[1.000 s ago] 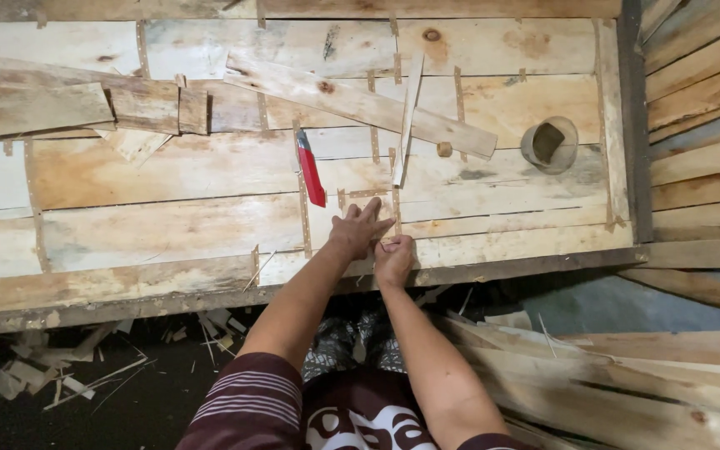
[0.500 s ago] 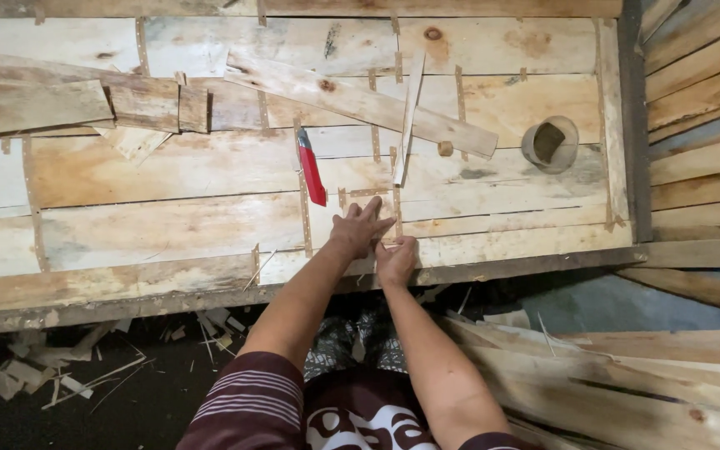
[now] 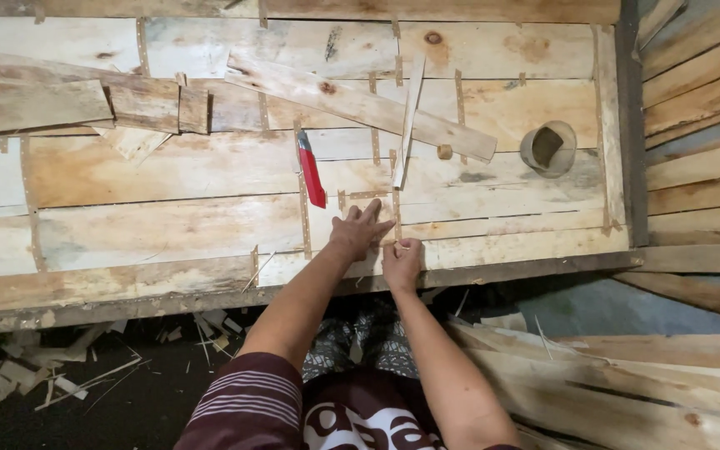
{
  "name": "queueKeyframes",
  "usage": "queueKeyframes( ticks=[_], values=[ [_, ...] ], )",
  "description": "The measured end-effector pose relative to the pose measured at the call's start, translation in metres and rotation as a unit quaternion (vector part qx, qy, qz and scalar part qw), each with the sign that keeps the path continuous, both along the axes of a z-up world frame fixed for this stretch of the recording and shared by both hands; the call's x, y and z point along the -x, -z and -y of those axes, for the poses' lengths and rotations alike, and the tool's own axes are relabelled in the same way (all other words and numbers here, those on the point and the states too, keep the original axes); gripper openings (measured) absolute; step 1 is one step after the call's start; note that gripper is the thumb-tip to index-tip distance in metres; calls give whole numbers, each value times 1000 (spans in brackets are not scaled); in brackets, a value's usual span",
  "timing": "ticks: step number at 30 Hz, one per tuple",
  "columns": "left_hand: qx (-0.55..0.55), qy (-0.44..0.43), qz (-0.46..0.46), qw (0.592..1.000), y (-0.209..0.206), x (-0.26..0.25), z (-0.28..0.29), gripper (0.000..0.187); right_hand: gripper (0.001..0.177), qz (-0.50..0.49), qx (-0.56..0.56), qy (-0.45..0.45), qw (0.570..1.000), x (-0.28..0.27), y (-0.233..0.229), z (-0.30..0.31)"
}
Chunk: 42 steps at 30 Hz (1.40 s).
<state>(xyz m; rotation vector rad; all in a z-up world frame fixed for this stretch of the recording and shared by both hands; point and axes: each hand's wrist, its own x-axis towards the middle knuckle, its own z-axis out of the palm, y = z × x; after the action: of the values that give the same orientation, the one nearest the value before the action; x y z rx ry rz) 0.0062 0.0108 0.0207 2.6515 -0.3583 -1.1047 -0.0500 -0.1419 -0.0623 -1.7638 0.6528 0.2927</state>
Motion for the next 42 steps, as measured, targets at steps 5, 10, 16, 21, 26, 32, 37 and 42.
queueKeyframes(
  ticks=[5,10,16,21,26,32,37,42],
  values=[
    [9,-9,16,1000,-2,3,-2,103,29,132,223,-116,959,-26,-7,26],
    [1,-2,13,1000,3,4,0,109,42,166,304,-261,901,-62,-14,36],
    [19,-21,35,999,17,2,3,105,66,-11,370,-354,859,-80,-50,12],
    [24,-42,26,998,16,2,4,102,79,-74,422,-381,819,-86,-56,1],
    [10,-37,28,999,15,3,3,105,78,-91,416,-382,820,-93,-61,-2],
    [18,-33,40,999,30,9,4,92,81,-164,413,-399,802,-101,-63,-3],
    [27,-35,124,991,55,16,6,76,78,-152,413,-397,806,-104,-55,1],
    [21,-47,75,996,24,14,4,84,77,-160,410,-409,799,-107,-55,0]
  ],
)
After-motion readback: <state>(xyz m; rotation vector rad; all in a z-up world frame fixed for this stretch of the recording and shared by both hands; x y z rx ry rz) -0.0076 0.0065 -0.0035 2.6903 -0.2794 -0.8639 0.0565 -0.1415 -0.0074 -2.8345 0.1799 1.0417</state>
